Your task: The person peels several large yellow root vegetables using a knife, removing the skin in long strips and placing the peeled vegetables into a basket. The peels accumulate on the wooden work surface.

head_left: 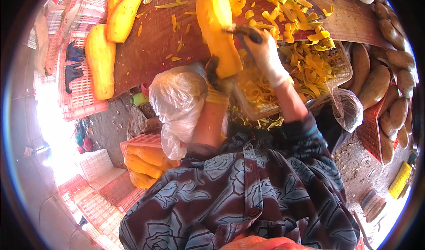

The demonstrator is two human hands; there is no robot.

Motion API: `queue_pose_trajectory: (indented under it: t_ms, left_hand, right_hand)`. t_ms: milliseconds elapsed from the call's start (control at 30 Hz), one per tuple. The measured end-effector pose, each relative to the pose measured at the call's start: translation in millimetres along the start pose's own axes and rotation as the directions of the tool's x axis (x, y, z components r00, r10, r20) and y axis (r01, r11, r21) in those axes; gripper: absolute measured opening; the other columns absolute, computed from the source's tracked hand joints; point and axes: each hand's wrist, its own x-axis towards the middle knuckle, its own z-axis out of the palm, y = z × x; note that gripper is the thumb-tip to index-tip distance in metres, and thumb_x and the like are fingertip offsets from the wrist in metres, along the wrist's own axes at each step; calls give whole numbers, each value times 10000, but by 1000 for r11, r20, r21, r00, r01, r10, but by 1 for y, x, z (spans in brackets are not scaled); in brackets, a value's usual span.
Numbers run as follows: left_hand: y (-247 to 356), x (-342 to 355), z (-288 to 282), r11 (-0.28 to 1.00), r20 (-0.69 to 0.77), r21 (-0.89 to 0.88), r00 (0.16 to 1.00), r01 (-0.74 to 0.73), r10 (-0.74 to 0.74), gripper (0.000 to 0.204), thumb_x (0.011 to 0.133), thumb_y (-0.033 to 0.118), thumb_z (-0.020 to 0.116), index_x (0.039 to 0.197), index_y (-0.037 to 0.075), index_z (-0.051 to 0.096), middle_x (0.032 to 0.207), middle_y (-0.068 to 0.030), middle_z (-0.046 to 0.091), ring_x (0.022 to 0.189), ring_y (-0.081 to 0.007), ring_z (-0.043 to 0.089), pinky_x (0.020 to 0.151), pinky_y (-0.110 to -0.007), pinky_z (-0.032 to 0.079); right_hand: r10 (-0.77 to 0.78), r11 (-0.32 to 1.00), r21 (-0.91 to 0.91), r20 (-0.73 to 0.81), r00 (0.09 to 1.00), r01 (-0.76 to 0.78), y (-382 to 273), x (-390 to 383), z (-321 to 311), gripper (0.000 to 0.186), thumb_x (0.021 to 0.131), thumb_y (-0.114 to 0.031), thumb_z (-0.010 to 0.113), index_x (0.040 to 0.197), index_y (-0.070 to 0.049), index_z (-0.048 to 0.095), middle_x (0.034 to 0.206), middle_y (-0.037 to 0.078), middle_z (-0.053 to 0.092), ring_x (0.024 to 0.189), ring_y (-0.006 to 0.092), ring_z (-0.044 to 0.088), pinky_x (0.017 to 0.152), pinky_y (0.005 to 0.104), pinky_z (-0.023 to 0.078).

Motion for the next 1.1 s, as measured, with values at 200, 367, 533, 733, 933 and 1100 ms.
queue_pose_trajectory:
  t_ms: [200, 367, 533, 733, 933, 1100]
  left_hand:
    - [-1, -1, -8, 996, 31, 68, 998, -59, 57, 534, 935, 441, 713, 1347, 115, 614, 1235, -71, 682, 1065, -207, 661, 790, -363, 580]
    - [7, 2, -15, 998, -9, -35, 999, -44, 44, 562, 942, 484, 683, 1382, 145, 595, 1201, -14, 679, 1021, -174, 635, 729, -382, 561]
    - [19, 6, -7, 900, 258, -367, 956, 233, -143, 564, 908, 407, 721, 1368, 104, 600, 1249, -49, 677, 1104, -238, 641, 911, -390, 547]
    - [6, -1, -17, 973, 46, -232, 999, -2, 13, 599, 902, 433, 722, 1374, 86, 595, 1329, -83, 657, 1197, -278, 614, 1040, -451, 508]
    - [18, 4, -31, 951, 262, -255, 959, 175, -106, 584, 906, 402, 744, 1381, 91, 607, 1327, -63, 669, 1190, -223, 631, 1033, -402, 521]
    - [23, -2, -10, 972, 95, -190, 988, 141, -125, 542, 928, 380, 711, 1377, 89, 621, 1283, -89, 699, 1156, -253, 663, 1018, -435, 546]
  right_hand:
    - [182, 961, 204, 35, 983, -185, -8, -85, -20, 226, 977, -98, 681, 1179, -17, 742, 979, 71, 774, 826, 72, 635, 757, 265, 527]
    - [99, 962, 261, -82, 992, -75, -14, -5, -18, 295, 1027, -197, 667, 1248, -14, 737, 956, -17, 711, 786, 36, 569, 676, 216, 472]
    - [155, 916, 369, 33, 987, -156, -1, 48, 12, 310, 1026, -209, 673, 1258, -10, 726, 1022, 23, 741, 863, 66, 626, 694, 230, 511]
    - [147, 962, 219, 90, 985, -163, -4, -53, 3, 271, 998, -106, 635, 1204, 50, 718, 1061, 99, 789, 961, 110, 698, 869, 266, 544]
    - [432, 854, 278, 93, 897, -440, -20, -114, -59, 309, 1041, -83, 609, 1323, 21, 685, 1205, 30, 742, 1068, 63, 624, 953, 210, 482]
    - [336, 884, 385, -125, 934, -266, -17, -115, -81, 319, 1018, -174, 686, 1279, 6, 716, 1087, 8, 728, 949, 56, 606, 827, 199, 498]
